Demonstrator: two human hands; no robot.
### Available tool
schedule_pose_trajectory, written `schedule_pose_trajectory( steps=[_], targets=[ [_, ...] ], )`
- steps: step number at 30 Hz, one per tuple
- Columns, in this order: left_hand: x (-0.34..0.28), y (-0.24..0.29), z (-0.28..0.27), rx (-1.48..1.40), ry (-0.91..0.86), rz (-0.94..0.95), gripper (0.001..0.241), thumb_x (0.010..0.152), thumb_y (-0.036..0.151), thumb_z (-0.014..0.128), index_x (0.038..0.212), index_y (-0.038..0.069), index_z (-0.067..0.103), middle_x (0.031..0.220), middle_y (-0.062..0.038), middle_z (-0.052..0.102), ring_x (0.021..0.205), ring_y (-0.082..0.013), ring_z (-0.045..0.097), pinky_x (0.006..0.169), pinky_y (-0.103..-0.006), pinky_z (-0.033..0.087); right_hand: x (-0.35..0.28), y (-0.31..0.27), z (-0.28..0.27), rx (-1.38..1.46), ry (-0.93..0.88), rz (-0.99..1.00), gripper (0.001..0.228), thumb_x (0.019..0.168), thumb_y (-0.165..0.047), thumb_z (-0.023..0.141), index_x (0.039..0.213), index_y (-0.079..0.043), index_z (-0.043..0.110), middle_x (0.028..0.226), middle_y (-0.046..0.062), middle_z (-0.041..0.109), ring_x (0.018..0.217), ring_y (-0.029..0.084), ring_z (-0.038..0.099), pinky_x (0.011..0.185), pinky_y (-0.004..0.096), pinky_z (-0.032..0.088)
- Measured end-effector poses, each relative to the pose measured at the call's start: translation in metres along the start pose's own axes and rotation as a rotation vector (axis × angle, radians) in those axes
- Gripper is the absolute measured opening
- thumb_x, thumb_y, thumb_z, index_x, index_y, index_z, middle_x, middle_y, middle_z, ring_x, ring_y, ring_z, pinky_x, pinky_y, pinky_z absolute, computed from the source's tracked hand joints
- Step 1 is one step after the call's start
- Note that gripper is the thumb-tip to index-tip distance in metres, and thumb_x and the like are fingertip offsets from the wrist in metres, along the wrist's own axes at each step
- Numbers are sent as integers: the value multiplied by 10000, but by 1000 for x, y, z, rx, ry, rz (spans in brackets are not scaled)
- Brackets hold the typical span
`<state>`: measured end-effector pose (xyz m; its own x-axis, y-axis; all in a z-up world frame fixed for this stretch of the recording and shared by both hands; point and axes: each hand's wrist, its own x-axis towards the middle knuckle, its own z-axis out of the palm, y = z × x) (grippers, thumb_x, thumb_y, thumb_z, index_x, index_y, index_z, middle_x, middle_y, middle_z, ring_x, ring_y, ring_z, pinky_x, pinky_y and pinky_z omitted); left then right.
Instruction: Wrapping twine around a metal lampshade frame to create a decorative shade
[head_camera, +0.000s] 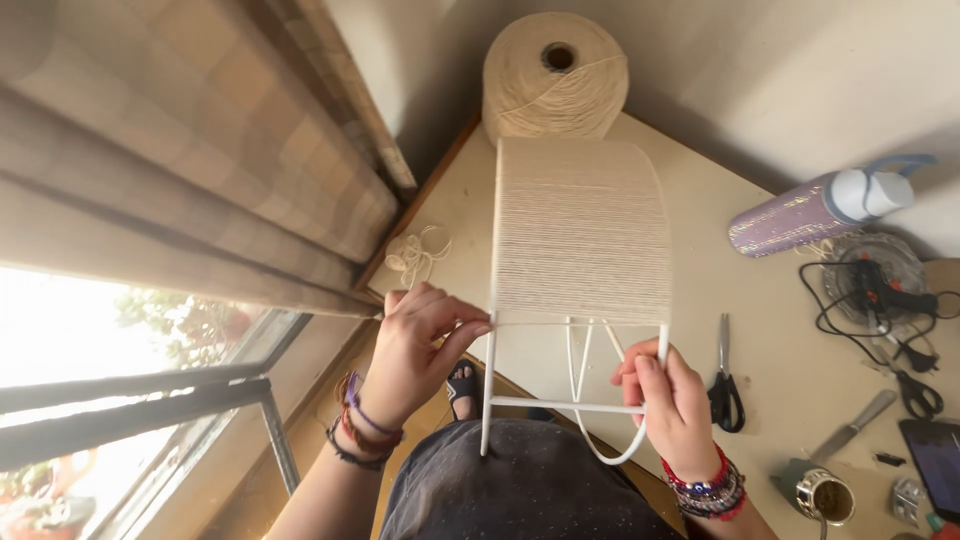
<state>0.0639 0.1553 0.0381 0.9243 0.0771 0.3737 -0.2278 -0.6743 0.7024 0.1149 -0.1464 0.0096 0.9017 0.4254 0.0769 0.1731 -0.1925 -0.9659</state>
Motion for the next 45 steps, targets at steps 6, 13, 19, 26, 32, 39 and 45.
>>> schedule_pose_trajectory(
  steps=[6, 13, 19, 26, 32, 39, 45],
  targets=[
    [0, -1, 3, -69, 38, -20, 114, 965, 290, 710, 910, 195, 743, 779, 74, 688, 730, -123, 567, 805, -320, 328, -9, 8, 2, 77, -10, -27, 268, 1092, -154, 377, 945, -38, 567, 465, 16, 454, 468, 125, 449, 666, 323, 567],
    [-16, -26, 36, -557, 13, -172, 121, 960, 198, 718, 921, 84, 734, 867, -24, 744, 814, -142, 652, 768, -288, 525, 6, 15, -10, 69, -66, -38, 280, 1083, -174, 399, 913, -19, 559, 469, 34, 455, 515, 151, 501, 643, 342, 583],
    [-29, -70, 155, -1277, 37, -462, 160, 1012, 158, 655, 1026, 63, 783, 843, 21, 700, 791, -70, 571, 775, -223, 480, 35, 9, -24, 232, -307, -105, 243, 1070, -219, 435, 959, -53, 574, 501, 38, 571, 534, 154, 538, 750, 352, 573],
    [-7, -67, 236, -1038, -231, -775, 272, 900, 334, 725, 923, 68, 775, 949, -31, 762, 934, -134, 680, 931, -306, 529, 65, 23, -35, 39, -659, -234, 729, 908, -294, 440, 1517, 75, 288, 1591, 227, 359, 1519, 326, 313, 1268, 469, 226],
    [28, -21, 190, -1075, -309, -695, 170, 753, 280, 765, 862, 150, 777, 1040, -20, 774, 1124, -171, 670, 1104, -356, 459, 66, 42, -36, -94, -558, -358, 686, 847, -375, 532, 1409, 14, 484, 1392, 155, 606, 1266, 296, 605, 1010, 426, 484],
    [-3, 6, 72, -1388, 140, -700, 338, 1028, 232, 484, 1137, -48, 638, 1082, -230, 745, 1040, -357, 724, 991, -491, 561, 50, 48, -36, -223, -243, -329, 619, 836, -586, 629, 1131, -42, 616, 1036, 103, 667, 963, 243, 710, 875, 374, 596],
    [-19, 43, 61, -1522, 160, -797, 130, 1081, 150, 475, 1019, 49, 529, 656, -30, 393, 549, -108, 350, 463, -225, 295, 40, 42, -44, 72, -145, 23, 288, 824, -288, 593, 983, -47, 593, 916, 56, 559, 866, 145, 554, 655, 248, 467]
  ],
)
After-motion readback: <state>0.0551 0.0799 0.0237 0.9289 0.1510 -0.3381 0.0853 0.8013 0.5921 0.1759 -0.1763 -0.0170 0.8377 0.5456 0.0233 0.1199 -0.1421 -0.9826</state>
